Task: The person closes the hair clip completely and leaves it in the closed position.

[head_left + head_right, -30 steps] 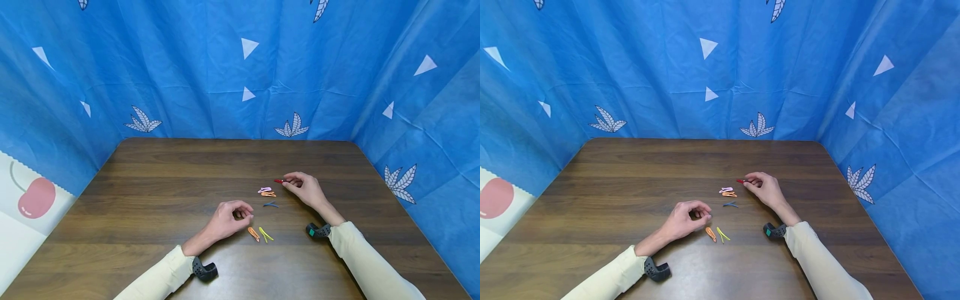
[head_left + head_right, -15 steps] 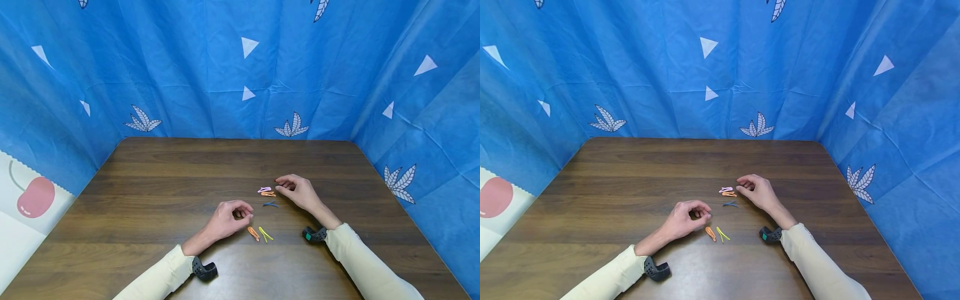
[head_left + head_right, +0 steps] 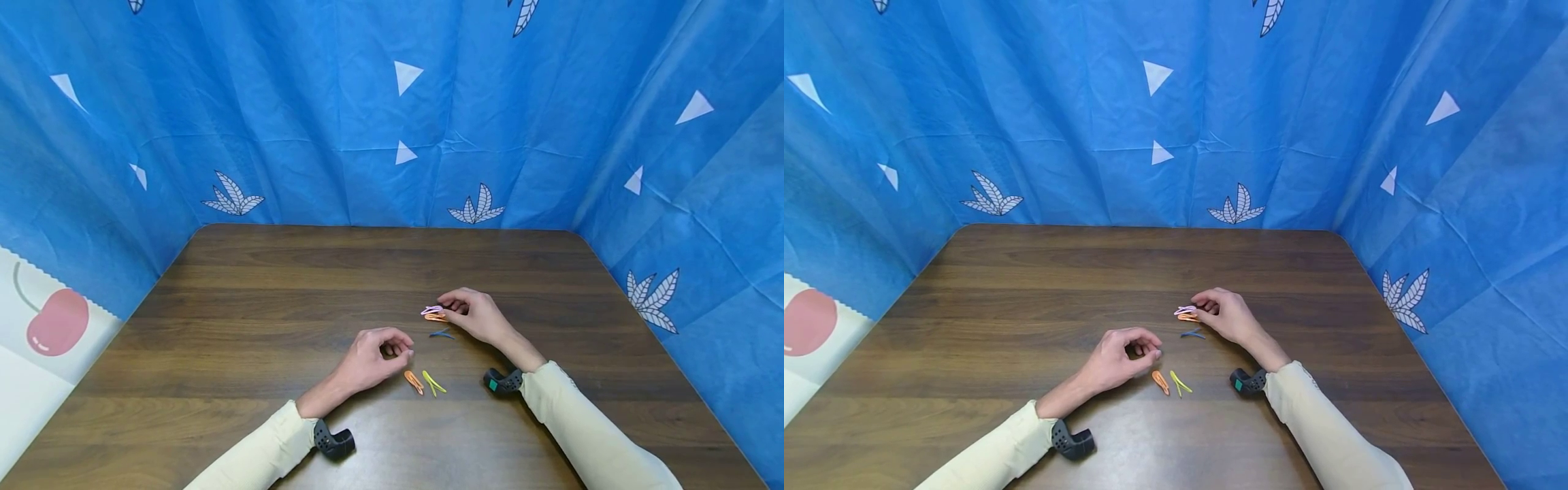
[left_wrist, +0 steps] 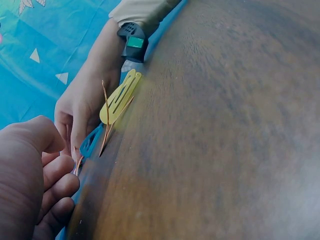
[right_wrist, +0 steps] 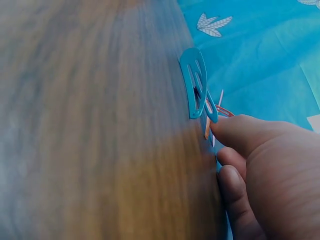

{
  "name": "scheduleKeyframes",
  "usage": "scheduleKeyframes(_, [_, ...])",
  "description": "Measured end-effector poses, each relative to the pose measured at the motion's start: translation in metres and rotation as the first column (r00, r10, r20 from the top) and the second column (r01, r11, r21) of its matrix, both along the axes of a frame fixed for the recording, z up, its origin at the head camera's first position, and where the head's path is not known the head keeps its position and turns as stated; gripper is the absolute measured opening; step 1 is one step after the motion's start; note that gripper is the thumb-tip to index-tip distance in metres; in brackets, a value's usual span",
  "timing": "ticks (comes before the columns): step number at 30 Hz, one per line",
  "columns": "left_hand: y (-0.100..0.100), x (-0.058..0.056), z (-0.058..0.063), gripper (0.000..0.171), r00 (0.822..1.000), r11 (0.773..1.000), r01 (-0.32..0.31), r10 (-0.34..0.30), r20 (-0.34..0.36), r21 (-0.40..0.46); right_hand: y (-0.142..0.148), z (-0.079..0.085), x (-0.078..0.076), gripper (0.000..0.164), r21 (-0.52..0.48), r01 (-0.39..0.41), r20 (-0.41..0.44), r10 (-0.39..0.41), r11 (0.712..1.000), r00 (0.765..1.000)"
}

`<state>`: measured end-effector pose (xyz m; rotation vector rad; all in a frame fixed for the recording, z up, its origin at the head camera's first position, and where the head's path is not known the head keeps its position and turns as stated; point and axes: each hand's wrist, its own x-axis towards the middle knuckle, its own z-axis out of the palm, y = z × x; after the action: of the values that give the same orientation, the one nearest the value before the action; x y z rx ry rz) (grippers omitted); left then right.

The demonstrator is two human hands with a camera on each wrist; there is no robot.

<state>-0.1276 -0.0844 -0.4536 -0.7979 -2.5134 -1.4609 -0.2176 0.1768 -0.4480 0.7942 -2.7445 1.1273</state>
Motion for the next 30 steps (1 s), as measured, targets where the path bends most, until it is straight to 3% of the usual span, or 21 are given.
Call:
scheduleKeyframes(14, [-0.0001, 0.0011, 0.0009, 0.009, 1.0, 1.0, -0.006, 0.006, -0.009, -0.012, -0.0009, -0.0011, 0.0003, 0.018, 0.033, -0.026, -0.049, 0.028, 0.999, 0.998])
scheduleKeyframes(30, [0.0005, 0.0005, 0.0001, 0.009, 1.0, 1.0, -0.001, 0.0, -0.029, -0.009, -0.0034, -0.0023, 0.0001, 0.008, 0.034, 0.048, -0.066, -0.045, 0.998, 0.997])
